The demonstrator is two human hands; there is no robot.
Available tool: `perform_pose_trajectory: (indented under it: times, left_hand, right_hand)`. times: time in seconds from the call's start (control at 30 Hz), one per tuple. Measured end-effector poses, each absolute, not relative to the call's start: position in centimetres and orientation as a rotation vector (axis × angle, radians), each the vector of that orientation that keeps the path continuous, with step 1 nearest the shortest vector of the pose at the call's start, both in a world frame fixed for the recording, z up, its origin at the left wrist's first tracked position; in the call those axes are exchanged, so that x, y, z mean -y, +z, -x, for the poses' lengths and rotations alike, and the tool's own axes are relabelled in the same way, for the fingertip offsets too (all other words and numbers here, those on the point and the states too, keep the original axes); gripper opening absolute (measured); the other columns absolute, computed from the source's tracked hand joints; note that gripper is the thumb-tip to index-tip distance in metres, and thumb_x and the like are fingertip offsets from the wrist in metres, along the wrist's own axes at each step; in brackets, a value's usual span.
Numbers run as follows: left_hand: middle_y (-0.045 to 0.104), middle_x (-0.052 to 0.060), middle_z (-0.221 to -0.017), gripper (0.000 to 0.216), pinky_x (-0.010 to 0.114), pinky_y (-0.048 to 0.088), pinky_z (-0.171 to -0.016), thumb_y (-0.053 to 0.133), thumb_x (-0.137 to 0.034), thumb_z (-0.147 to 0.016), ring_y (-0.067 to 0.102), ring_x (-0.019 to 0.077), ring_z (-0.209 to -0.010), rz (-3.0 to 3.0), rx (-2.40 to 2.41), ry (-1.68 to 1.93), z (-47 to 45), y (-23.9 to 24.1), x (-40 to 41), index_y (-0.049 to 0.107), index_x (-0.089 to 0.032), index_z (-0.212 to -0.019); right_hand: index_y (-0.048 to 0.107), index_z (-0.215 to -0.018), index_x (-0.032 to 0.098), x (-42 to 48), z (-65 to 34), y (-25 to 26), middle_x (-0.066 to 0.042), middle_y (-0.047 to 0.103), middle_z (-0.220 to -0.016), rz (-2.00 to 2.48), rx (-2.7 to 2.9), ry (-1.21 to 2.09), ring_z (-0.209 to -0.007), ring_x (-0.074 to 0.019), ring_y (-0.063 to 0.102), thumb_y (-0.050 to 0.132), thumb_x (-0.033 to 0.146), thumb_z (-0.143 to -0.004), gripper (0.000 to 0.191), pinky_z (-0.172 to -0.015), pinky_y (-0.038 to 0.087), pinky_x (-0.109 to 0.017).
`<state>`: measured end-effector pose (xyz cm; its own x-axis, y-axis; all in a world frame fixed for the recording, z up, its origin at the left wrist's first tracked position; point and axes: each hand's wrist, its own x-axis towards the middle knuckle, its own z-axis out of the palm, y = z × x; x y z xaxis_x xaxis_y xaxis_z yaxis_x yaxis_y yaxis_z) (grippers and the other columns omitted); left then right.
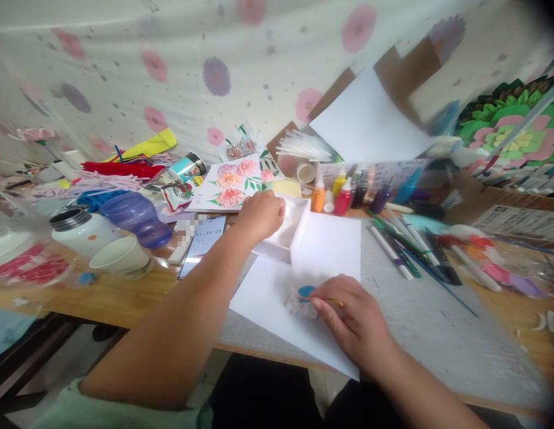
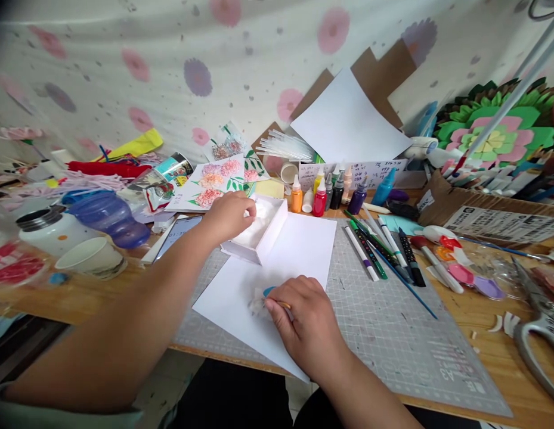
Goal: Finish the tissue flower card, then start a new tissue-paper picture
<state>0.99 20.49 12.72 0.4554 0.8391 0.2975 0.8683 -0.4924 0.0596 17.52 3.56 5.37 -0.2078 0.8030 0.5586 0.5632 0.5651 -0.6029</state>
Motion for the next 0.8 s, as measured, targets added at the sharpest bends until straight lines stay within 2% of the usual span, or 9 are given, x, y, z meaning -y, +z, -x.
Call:
perform_pose_trajectory:
  times: [0.17, 0.27, 0.33, 0.53, 0.67, 0.8]
  left_hand:
    - [0.058, 0.003, -0.087, 0.009, 0.031, 0.043, -0.074, 0.055, -0.015, -0.078, 0.056, 0.0205, -0.087, 2.530, 1.529, -0.689, 0.3, 13.2, -16.5, 0.061, -0.021, -0.077]
    - [0.060, 0.000, -0.082, 0.009, 0.028, 0.041, -0.068, 0.055, -0.012, -0.079, 0.056, 0.0169, -0.079, 2.580, 1.458, -0.898, 0.3, 11.4, -13.2, 0.058, -0.020, -0.077]
    - [0.061, 0.001, -0.079, 0.010, 0.029, 0.042, -0.072, 0.054, -0.011, -0.082, 0.056, 0.0172, -0.080, 2.596, 1.438, -0.945, 0.2, 9.7, -11.4, 0.057, -0.019, -0.077]
    - [0.061, 0.003, -0.081, 0.015, 0.032, 0.042, -0.077, 0.047, -0.011, -0.087, 0.055, 0.0190, -0.083, 2.679, 1.433, -0.807, 0.7, 6.7, -9.0, 0.056, -0.018, -0.078]
    - [0.059, 0.003, -0.080, 0.013, 0.033, 0.042, -0.074, 0.050, -0.009, -0.083, 0.054, 0.0207, -0.083, 2.711, 1.528, -0.650, 1.7, 6.5, -8.9, 0.055, -0.020, -0.077]
    - [0.060, 0.002, -0.089, 0.017, 0.033, 0.045, -0.073, 0.058, -0.011, -0.076, 0.057, 0.0203, -0.085, 2.744, 1.647, -0.628, 2.5, 6.6, -9.0, 0.055, -0.022, -0.088]
  right_hand:
    - [0.064, -0.085, 0.020, -3.5, -17.6, 5.4, -0.003, 0.068, -0.078, 1.098, 1.911, 0.322, -0.072, -0.0164, 0.059, 0.052, 0.022, -0.091, 0.014, -0.069, 0.043, -0.034]
    - [0.065, -0.084, 0.020, -3.4, -17.7, 5.4, -0.003, 0.067, -0.078, 1.105, 1.919, 0.319, -0.072, -0.0168, 0.058, 0.053, 0.022, -0.091, 0.014, -0.069, 0.042, -0.034]
    - [0.065, -0.084, 0.019, -3.4, -17.7, 5.5, -0.003, 0.067, -0.078, 1.111, 1.921, 0.328, -0.073, -0.0168, 0.058, 0.054, 0.022, -0.091, 0.013, -0.070, 0.042, -0.034]
    - [0.066, -0.086, 0.020, -3.4, -17.8, 5.5, -0.002, 0.068, -0.079, 1.104, 1.928, 0.338, -0.074, -0.0167, 0.059, 0.054, 0.023, -0.091, 0.013, -0.072, 0.043, -0.035]
    - [0.066, -0.085, 0.020, -3.4, -17.7, 5.7, -0.002, 0.068, -0.079, 1.110, 1.936, 0.339, -0.073, -0.0165, 0.059, 0.054, 0.023, -0.091, 0.014, -0.072, 0.043, -0.035]
    - [0.066, -0.085, 0.020, -3.4, -17.7, 5.7, -0.002, 0.068, -0.078, 1.102, 1.934, 0.333, -0.072, -0.0163, 0.059, 0.054, 0.022, -0.091, 0.013, -0.071, 0.043, -0.035]
